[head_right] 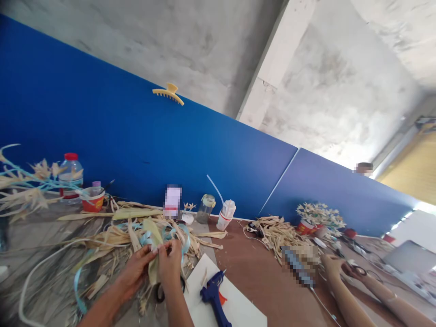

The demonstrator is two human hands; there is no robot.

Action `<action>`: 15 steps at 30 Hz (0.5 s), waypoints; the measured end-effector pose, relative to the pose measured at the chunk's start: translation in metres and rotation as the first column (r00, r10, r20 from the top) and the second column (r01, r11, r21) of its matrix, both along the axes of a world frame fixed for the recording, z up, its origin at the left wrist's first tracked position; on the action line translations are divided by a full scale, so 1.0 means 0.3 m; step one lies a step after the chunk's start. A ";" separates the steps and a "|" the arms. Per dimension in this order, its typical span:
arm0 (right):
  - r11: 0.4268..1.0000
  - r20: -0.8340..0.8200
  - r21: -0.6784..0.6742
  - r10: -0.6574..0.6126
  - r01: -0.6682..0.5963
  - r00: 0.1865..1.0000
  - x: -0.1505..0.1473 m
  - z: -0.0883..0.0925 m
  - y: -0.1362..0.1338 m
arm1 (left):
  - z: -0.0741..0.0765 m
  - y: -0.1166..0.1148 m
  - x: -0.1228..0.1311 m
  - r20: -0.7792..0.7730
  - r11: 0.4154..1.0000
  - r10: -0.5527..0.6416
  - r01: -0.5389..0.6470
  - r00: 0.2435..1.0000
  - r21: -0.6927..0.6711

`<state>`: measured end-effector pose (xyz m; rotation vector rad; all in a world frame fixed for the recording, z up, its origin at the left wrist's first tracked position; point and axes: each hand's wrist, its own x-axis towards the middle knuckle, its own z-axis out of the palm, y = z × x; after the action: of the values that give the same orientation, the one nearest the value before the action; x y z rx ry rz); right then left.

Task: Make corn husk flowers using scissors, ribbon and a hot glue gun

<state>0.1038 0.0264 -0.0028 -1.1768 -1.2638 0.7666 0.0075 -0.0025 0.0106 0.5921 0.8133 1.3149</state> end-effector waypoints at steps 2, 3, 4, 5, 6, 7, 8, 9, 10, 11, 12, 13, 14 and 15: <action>0.987 -0.279 -0.088 0.103 -0.133 0.955 0.019 -0.012 0.010 | -0.001 0.001 -0.011 0.014 1.000 0.015 -0.015 1.000 -0.013; 0.972 -0.418 -0.118 0.138 -0.205 0.898 0.027 -0.016 0.013 | -0.004 0.003 -0.015 0.014 0.999 0.030 -0.029 0.999 -0.019; 0.954 -0.533 -0.134 0.159 -0.269 0.831 0.034 -0.017 0.015 | -0.008 0.005 -0.019 0.010 0.999 0.041 -0.041 0.999 -0.026; 0.937 -0.617 -0.141 0.170 -0.320 0.769 0.040 -0.014 0.015 | -0.012 0.008 -0.022 0.005 0.998 0.048 -0.048 0.999 -0.035; 0.922 -0.671 -0.144 0.177 -0.361 0.720 0.045 -0.009 0.015 | -0.015 0.010 -0.023 -0.001 0.998 0.048 -0.048 0.999 -0.043; 0.909 -0.706 -0.146 0.181 -0.391 0.685 0.049 -0.001 0.013 | -0.018 0.011 -0.024 -0.008 0.998 0.044 -0.044 0.999 -0.051; 0.900 -0.729 -0.147 0.182 -0.411 0.660 0.051 0.007 0.011 | -0.019 0.012 -0.025 -0.012 0.998 0.039 -0.039 0.999 -0.057; 0.893 -0.744 -0.148 0.183 -0.426 0.643 0.053 0.014 0.008 | -0.020 0.013 -0.025 -0.013 0.998 0.036 -0.036 0.999 -0.058; 0.887 -0.749 -0.153 0.184 -0.436 0.636 0.054 0.020 0.005 | -0.020 0.014 -0.025 -0.012 0.998 0.035 -0.035 0.999 -0.054; 0.882 -0.745 -0.159 0.188 -0.443 0.641 0.053 0.024 0.001 | -0.020 0.014 -0.025 -0.014 0.998 0.035 -0.036 0.999 -0.048; 0.878 -0.727 -0.165 0.199 -0.450 0.657 0.051 0.026 -0.002 | -0.020 0.015 -0.025 -0.016 0.998 0.036 -0.036 0.999 -0.044; 0.870 -0.700 -0.173 0.222 -0.462 0.679 0.049 0.025 -0.004 | -0.021 0.016 -0.024 -0.019 0.999 0.032 -0.033 0.999 -0.042; 0.860 -0.666 -0.183 0.248 -0.476 0.703 0.046 0.022 -0.006 | -0.023 0.017 -0.024 -0.023 0.999 0.023 -0.024 0.999 -0.042; 0.848 -0.632 -0.198 0.273 -0.492 0.725 0.043 0.017 -0.007 | -0.026 0.017 -0.024 -0.026 0.999 0.012 -0.014 1.000 -0.042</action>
<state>0.1167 0.0243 0.0023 -0.8335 -0.8597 1.6017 0.0003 0.0028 0.0027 0.5727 0.8653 1.3013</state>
